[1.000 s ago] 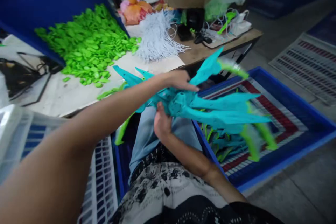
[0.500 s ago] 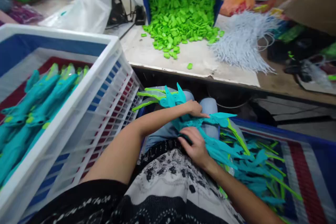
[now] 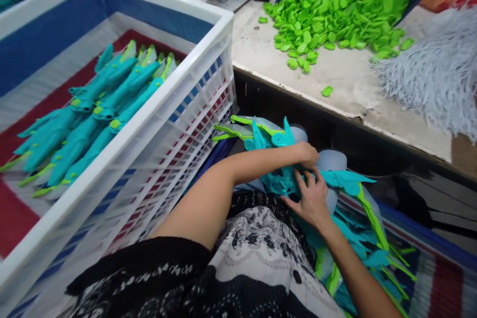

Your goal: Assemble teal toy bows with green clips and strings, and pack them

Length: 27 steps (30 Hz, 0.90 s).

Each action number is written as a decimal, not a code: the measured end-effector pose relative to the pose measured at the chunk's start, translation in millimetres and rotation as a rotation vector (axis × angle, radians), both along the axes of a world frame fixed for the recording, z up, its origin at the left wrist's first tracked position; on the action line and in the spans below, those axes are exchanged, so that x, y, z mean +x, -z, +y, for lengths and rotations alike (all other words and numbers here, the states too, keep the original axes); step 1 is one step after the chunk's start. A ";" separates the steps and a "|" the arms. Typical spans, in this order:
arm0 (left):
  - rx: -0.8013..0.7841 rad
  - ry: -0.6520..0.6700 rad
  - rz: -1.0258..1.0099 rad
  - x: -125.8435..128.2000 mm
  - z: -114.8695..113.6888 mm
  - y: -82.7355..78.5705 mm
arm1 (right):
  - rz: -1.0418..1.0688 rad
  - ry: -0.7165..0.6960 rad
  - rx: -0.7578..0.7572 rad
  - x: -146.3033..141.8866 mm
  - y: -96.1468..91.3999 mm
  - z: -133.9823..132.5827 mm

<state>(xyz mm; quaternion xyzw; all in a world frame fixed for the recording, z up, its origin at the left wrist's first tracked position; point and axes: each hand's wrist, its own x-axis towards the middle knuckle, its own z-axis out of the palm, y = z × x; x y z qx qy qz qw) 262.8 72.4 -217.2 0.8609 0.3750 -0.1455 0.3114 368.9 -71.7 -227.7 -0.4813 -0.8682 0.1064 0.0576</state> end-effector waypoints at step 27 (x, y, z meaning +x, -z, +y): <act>0.393 -0.144 -0.260 -47.0 1.5 8.9 | 0.284 0.225 0.139 -21.4 -73.9 211.4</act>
